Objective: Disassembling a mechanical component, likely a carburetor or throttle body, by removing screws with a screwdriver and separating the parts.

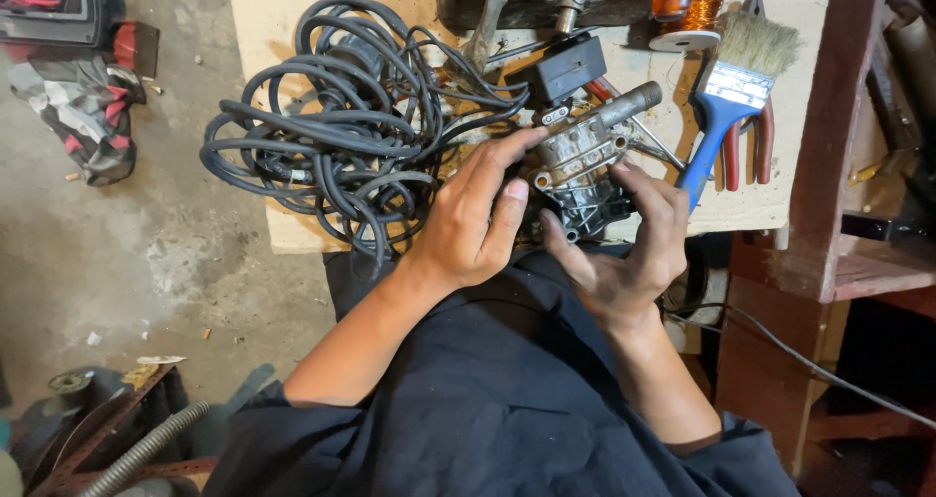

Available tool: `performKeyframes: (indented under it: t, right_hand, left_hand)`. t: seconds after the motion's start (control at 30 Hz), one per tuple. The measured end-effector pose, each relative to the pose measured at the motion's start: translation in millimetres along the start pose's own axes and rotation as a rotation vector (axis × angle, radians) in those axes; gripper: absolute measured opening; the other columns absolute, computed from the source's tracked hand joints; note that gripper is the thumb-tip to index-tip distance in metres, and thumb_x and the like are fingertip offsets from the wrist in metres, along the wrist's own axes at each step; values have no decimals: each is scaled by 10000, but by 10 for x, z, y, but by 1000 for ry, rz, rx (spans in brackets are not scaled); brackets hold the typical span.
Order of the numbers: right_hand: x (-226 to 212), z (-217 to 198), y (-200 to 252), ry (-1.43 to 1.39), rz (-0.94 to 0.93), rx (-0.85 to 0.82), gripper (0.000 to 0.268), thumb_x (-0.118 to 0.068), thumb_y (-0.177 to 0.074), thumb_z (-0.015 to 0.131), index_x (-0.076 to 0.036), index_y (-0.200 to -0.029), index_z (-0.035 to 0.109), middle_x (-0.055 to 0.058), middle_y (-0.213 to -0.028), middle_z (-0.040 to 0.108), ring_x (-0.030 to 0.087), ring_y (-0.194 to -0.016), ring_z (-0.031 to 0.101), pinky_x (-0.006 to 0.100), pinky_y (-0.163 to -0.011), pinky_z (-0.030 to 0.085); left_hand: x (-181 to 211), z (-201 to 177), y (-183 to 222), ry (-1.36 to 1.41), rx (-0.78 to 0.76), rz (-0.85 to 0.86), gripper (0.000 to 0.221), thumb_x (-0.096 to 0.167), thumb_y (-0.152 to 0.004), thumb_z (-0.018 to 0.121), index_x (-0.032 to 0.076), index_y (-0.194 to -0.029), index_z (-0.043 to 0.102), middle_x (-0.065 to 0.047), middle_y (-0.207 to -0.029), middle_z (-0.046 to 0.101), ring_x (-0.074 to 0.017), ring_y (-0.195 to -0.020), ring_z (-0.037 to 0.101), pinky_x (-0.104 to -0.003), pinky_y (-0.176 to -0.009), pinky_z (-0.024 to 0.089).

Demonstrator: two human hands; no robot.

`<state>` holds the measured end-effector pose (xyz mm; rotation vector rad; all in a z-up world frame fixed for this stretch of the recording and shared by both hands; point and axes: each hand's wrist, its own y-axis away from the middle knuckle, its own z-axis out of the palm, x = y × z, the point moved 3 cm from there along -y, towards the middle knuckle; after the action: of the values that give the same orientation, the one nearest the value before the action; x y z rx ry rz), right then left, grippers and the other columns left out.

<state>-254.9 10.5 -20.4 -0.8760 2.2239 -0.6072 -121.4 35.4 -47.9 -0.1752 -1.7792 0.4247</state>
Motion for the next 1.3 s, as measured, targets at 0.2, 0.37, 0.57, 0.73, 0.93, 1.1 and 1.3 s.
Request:
performKeyframes:
  t: [0.2, 0.37, 0.57, 0.73, 0.93, 1.1, 1.3]
  right_hand:
    - [-5, -23, 30, 15, 41, -32, 469, -181, -701, 744, 46, -1010, 473, 198, -937, 494, 298, -880, 525, 352, -752, 480]
    - [20, -58, 41, 74, 55, -50, 454, -237, -698, 732, 49, -964, 500, 199, -893, 487, 301, -815, 524, 362, -715, 463]
    - [9, -75, 28, -1, 70, -83, 414, -180, -711, 724, 53, -958, 486, 199, -943, 455, 336, -918, 517, 392, -786, 457]
    - [-18, -93, 13, 55, 43, -91, 406, -203, -719, 727, 51, -930, 492, 216, -921, 479, 330, -882, 519, 381, -732, 431]
    - [80, -66, 121, -3, 48, -47, 441, -251, -730, 701, 30, -994, 488, 196, -911, 444, 330, -891, 526, 397, -758, 474]
    - [109, -107, 180, -18, 68, -47, 495, -287, -721, 718, -8, -1048, 474, 200, -970, 454, 332, -923, 510, 403, -794, 447]
    - [115, -211, 128, 0, 32, -130, 552, -349, -701, 726, 4, -1044, 474, 199, -945, 471, 322, -888, 499, 399, -760, 433]
  left_hand:
    - [-3, 8, -13, -20, -4, 7, 300, 114, -879, 368, -30, -1143, 367, -187, -1102, 484, -292, -1014, 512, -352, -913, 426]
    - [8, 19, -30, -28, 2, 20, 300, 114, -870, 406, -31, -1131, 376, -188, -1091, 488, -292, -1006, 519, -351, -906, 432]
    - [38, 29, -36, -73, 30, 37, 287, 107, -856, 437, -23, -1109, 402, -170, -1065, 506, -275, -963, 537, -335, -869, 454]
    - [44, 54, -34, -111, 63, 54, 277, 95, -837, 459, -47, -1073, 428, -176, -1035, 520, -275, -918, 552, -335, -835, 456]
    - [65, 86, -21, -121, 72, 45, 262, 105, -830, 467, -51, -1038, 446, -172, -1010, 530, -258, -852, 553, -319, -785, 469]
    - [94, 127, 5, -161, 85, 32, 256, 118, -836, 457, -37, -1039, 450, -157, -1020, 531, -238, -825, 551, -314, -756, 465]
    - [142, 162, -10, -207, 104, 71, 268, 132, -837, 449, -41, -1040, 455, -152, -907, 531, -238, -801, 540, -314, -715, 458]
